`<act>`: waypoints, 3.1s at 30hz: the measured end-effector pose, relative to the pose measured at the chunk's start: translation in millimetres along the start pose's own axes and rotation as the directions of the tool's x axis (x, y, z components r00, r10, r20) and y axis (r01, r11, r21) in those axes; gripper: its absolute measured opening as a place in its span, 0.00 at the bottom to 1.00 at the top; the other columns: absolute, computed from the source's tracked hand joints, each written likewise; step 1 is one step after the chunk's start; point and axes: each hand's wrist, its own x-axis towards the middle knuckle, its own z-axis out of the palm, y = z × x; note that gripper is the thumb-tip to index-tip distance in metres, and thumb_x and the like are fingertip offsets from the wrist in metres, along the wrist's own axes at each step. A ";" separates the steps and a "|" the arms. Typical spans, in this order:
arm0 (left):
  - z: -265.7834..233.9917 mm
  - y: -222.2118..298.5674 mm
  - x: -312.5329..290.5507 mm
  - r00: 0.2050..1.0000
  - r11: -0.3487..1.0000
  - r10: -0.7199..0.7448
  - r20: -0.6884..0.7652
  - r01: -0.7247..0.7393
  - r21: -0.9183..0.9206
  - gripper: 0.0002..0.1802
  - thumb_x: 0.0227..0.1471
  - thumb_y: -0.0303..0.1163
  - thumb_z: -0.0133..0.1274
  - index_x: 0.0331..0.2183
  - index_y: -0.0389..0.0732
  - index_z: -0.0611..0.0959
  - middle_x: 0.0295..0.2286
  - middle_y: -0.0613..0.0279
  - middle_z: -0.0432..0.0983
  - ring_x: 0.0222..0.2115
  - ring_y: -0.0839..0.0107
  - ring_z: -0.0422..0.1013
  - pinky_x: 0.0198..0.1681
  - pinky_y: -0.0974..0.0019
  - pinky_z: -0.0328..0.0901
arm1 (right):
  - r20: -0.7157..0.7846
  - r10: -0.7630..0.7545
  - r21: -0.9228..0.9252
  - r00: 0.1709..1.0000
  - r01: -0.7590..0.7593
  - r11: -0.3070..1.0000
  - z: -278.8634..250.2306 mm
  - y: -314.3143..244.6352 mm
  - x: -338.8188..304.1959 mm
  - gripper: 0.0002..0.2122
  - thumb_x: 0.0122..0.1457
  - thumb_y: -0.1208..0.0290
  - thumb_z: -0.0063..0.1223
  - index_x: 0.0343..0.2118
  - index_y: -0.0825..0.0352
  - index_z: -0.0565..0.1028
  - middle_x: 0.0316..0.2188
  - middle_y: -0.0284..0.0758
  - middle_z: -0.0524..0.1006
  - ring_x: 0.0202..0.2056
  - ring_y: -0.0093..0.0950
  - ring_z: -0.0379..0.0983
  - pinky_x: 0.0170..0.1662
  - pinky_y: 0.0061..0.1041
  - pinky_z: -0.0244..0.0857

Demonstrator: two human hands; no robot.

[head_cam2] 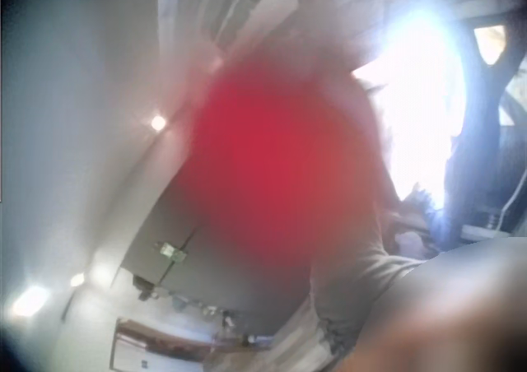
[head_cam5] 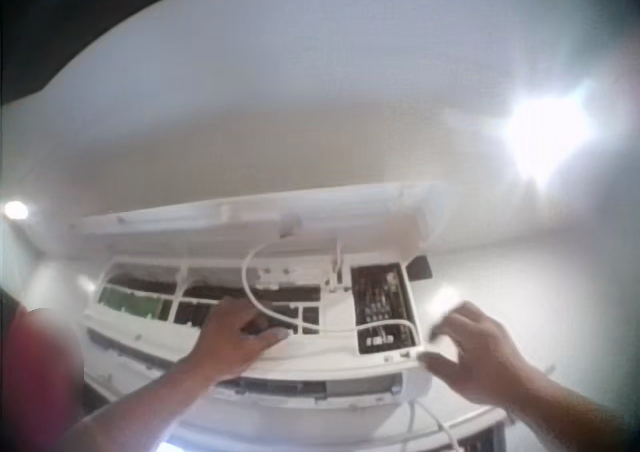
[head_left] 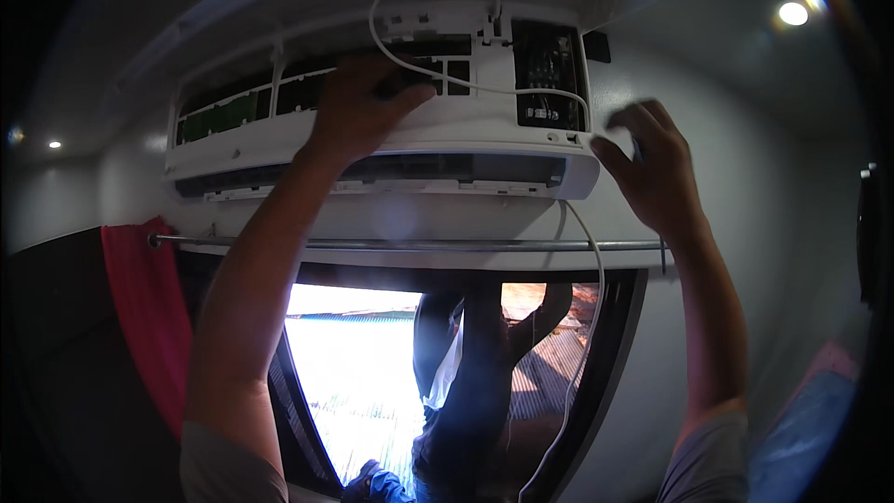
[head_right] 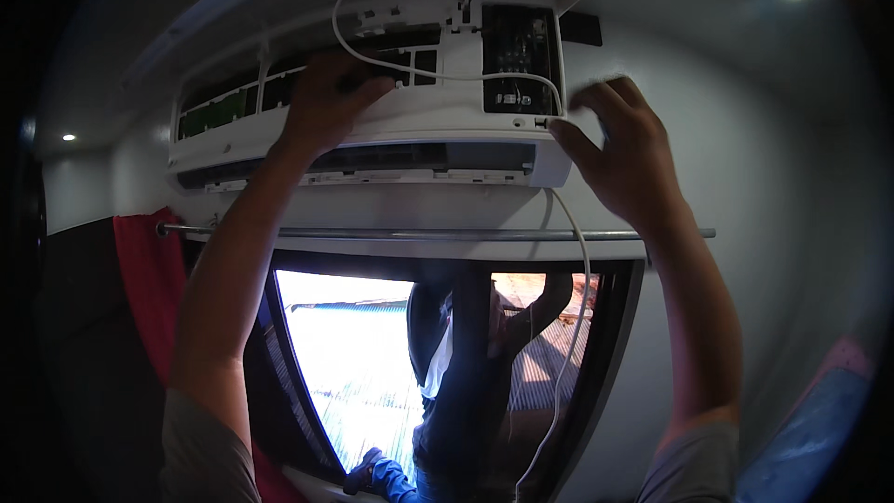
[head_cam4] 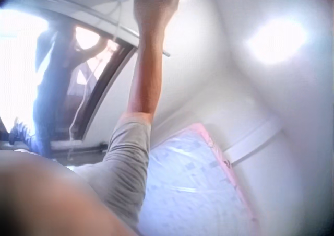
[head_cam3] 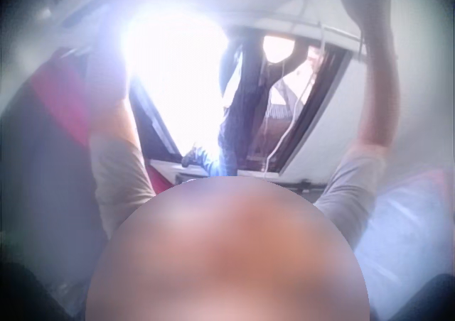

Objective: The person climbs a ladder and works on a wall-mounted air conditioner above a window. They connect internal wiring, route a power cable, and secure the unit with a screwdriver while another person assists from outside the window.

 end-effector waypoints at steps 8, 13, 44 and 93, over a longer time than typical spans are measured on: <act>42.6 12.4 85.0 0.996 0.999 -0.033 0.081 0.034 -0.010 0.14 0.61 0.40 0.56 0.45 0.45 0.87 0.37 0.55 0.85 0.39 0.62 0.82 0.46 0.59 0.73 | 0.031 -0.094 -0.316 0.995 0.099 0.944 43.0 1.2 97.2 0.16 0.64 0.68 0.57 0.54 0.49 0.81 0.48 0.37 0.82 0.46 0.41 0.82 0.48 0.42 0.78; 68.8 5.6 106.6 0.969 0.822 0.245 -0.025 -0.195 0.535 0.08 0.54 0.33 0.56 0.33 0.43 0.87 0.32 0.52 0.84 0.33 0.49 0.83 0.35 0.49 0.78 | 0.102 -0.031 -0.266 0.994 0.057 0.962 58.0 3.5 123.0 0.18 0.64 0.67 0.53 0.56 0.50 0.80 0.45 0.39 0.84 0.46 0.40 0.83 0.48 0.42 0.78; 84.1 -22.1 142.2 0.957 0.861 0.273 -0.103 -0.195 0.470 0.12 0.42 0.38 0.62 0.25 0.37 0.87 0.31 0.46 0.82 0.37 0.50 0.79 0.42 0.49 0.72 | 0.140 -0.097 -0.254 0.986 0.130 0.958 96.9 17.2 179.7 0.12 0.65 0.62 0.53 0.45 0.57 0.85 0.45 0.41 0.84 0.48 0.42 0.81 0.55 0.39 0.74; 82.2 13.0 133.2 0.944 0.970 0.116 -0.307 -0.041 0.239 0.11 0.55 0.33 0.53 0.30 0.38 0.87 0.36 0.48 0.83 0.41 0.47 0.78 0.49 0.48 0.72 | 0.315 0.099 -0.536 0.944 0.090 0.839 104.4 -50.6 134.8 0.13 0.62 0.69 0.49 0.46 0.65 0.82 0.44 0.46 0.84 0.47 0.43 0.83 0.50 0.42 0.78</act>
